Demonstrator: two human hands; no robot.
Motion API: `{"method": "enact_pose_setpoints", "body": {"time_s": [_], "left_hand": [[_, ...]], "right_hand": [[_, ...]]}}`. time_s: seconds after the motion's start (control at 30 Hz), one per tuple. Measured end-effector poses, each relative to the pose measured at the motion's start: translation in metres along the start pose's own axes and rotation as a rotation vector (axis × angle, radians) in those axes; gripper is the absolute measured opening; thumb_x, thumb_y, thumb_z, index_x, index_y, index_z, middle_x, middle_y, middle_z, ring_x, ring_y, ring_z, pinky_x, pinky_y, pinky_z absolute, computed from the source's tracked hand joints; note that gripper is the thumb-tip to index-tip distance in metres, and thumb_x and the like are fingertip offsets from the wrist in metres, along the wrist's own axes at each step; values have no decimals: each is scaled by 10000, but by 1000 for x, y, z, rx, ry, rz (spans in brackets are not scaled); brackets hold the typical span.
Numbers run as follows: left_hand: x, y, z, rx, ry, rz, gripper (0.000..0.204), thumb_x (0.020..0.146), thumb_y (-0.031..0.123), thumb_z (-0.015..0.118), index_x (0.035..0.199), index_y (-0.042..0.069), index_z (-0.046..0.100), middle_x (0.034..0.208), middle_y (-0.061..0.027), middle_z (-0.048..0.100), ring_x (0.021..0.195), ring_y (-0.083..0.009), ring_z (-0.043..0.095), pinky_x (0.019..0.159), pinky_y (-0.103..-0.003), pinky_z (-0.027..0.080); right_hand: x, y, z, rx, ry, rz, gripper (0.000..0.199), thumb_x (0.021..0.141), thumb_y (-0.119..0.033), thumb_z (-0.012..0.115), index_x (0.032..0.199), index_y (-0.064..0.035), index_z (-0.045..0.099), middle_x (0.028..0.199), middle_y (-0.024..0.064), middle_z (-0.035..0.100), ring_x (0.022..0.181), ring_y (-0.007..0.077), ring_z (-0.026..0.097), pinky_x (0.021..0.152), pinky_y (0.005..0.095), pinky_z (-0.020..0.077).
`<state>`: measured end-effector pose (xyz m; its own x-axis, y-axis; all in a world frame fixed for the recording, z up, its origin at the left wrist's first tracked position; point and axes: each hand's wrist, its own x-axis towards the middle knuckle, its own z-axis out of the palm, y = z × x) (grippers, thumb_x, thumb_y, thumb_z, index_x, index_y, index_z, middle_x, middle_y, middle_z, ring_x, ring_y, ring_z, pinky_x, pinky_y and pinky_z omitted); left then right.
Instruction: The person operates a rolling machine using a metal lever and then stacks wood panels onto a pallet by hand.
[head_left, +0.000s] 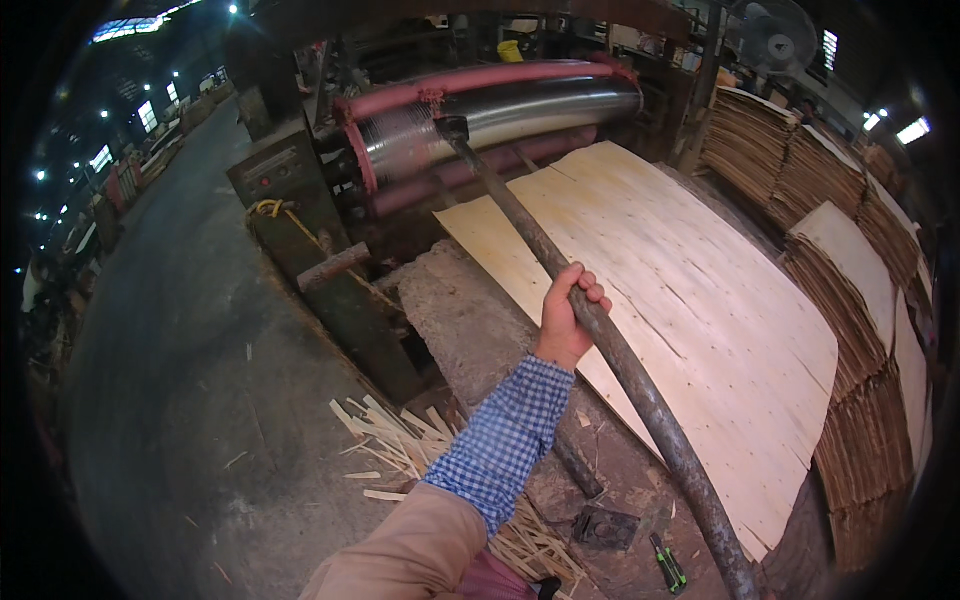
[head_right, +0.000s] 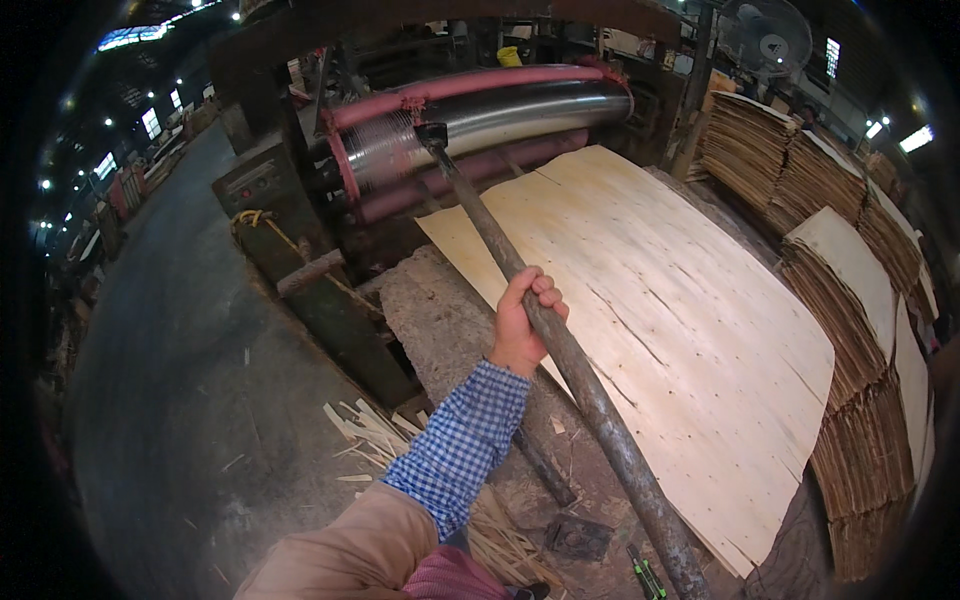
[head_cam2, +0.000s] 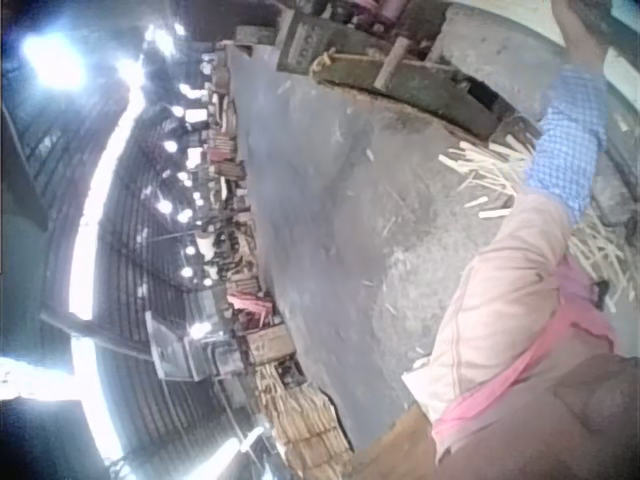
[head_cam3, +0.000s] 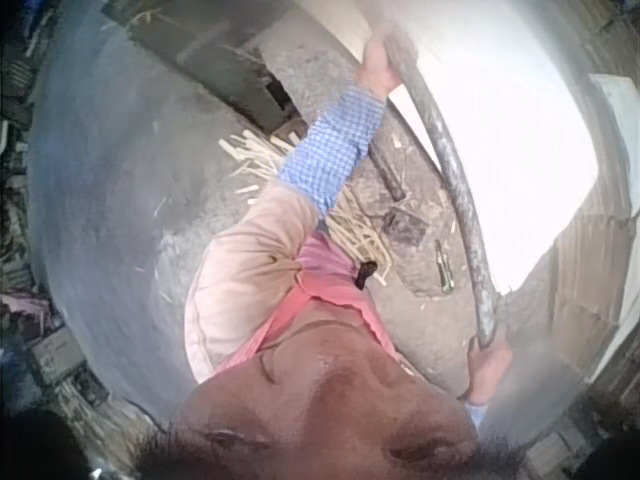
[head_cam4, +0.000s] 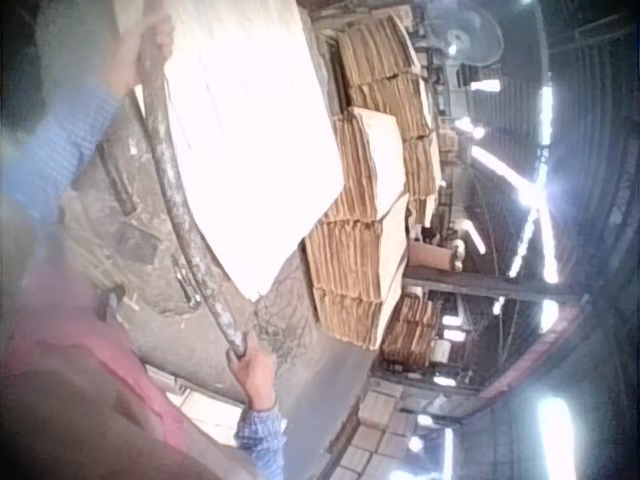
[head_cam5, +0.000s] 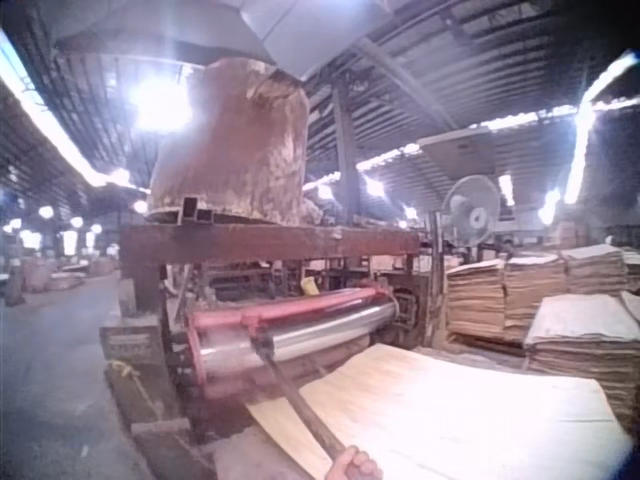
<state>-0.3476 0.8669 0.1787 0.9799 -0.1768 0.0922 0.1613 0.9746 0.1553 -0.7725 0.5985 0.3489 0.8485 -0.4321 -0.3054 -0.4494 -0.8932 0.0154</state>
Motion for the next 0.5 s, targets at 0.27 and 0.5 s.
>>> {"method": "enact_pose_setpoints", "body": {"time_s": [0.27,0.5], "left_hand": [[8,28,-2,370,258,-28,171,898,172,630,807,85,513,688,-11,526,560,-123,527,482,-283,480],[58,93,-12,857,375,174,168,873,127,601,900,26,469,695,-61,530,529,-134,534,439,-282,472]], "right_hand": [[24,-4,135,650,-255,-60,310,786,-293,745,854,-16,624,594,82,581,514,247,550,479,376,406],[73,-106,191,1528,-1072,174,410,931,-479,522,839,-86,590,654,37,574,508,128,503,457,272,396]]}}
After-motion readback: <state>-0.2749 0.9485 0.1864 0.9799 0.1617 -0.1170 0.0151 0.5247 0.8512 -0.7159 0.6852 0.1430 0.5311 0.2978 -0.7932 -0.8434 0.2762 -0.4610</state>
